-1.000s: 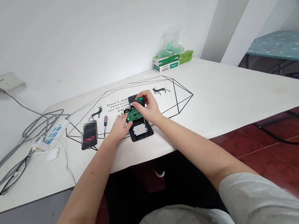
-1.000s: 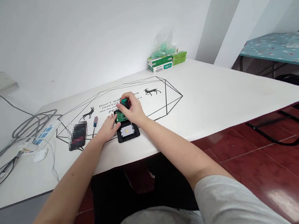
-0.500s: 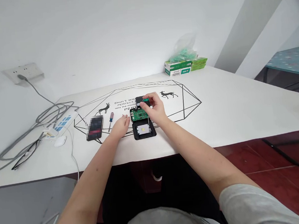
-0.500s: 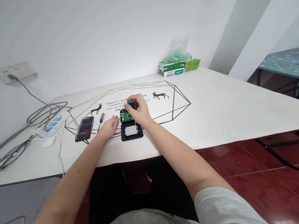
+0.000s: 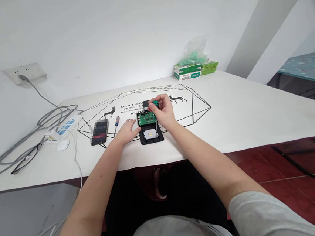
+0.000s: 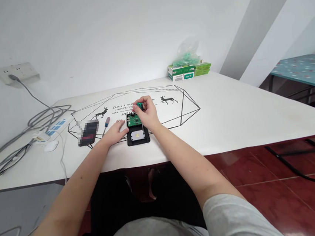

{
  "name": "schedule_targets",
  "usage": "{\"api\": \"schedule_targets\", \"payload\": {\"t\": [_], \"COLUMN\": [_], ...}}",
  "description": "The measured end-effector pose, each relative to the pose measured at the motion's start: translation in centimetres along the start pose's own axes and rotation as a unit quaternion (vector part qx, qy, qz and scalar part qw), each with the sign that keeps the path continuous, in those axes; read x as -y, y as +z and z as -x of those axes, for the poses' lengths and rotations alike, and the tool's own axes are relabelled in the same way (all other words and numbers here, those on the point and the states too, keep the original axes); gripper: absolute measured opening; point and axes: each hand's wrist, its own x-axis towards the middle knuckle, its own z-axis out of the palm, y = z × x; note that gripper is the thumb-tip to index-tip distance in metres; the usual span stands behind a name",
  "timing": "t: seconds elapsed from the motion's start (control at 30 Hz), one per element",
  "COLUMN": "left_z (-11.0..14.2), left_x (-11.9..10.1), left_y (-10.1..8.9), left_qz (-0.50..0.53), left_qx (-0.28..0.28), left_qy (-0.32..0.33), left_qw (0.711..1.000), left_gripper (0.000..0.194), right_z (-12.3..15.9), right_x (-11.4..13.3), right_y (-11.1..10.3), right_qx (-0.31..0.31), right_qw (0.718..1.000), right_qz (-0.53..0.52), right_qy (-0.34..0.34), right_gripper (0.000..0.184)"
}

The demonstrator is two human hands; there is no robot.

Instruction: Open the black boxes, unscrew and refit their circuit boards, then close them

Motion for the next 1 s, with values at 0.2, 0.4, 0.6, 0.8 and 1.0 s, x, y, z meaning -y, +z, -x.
{"api": "schedule_targets", "payload": {"t": [0.2, 0.4, 0.6, 0.8, 1.0], "left_z": [-0.2, -0.4, -0.4, -0.4, -0.5], "left_x": [0.6, 0.9, 0.8, 0.9, 1.1], "left_y": [-0.1, 0.0, -0.2, -0.1, -0.1], "left_qz": [0.007, 0.001, -0.003, -0.007, -0.014], "left_qx": [0.004, 0.009, 0.013, 0.019, 0.020], "left_qy": [0.018, 0.025, 0.031, 0.033, 0.037], "left_qw": [1.000, 1.000, 0.999, 0.999, 0.999], "left_gripper": [0.079, 0.083, 0.082, 0.083, 0.082], "right_z": [0.1, -0.1, -0.2, -0.2, 0.2], "right_x": [0.8, 0.6, 0.2, 0.9, 0.5], "right_y": [-0.6, -1.1, -0.9, -1.1, -0.7], "right_qx": [-0.008, 0.023, -0.021, 0.041, 0.032], "right_qw": [0.998, 0.997, 0.991, 0.998, 0.999], "right_qz": [0.058, 0.065, 0.119, 0.038, -0.011], "right_qy": [-0.034, -0.025, -0.051, -0.035, 0.030], "right_gripper": [0.028, 0.018, 0.032, 0.041, 0.046]}}
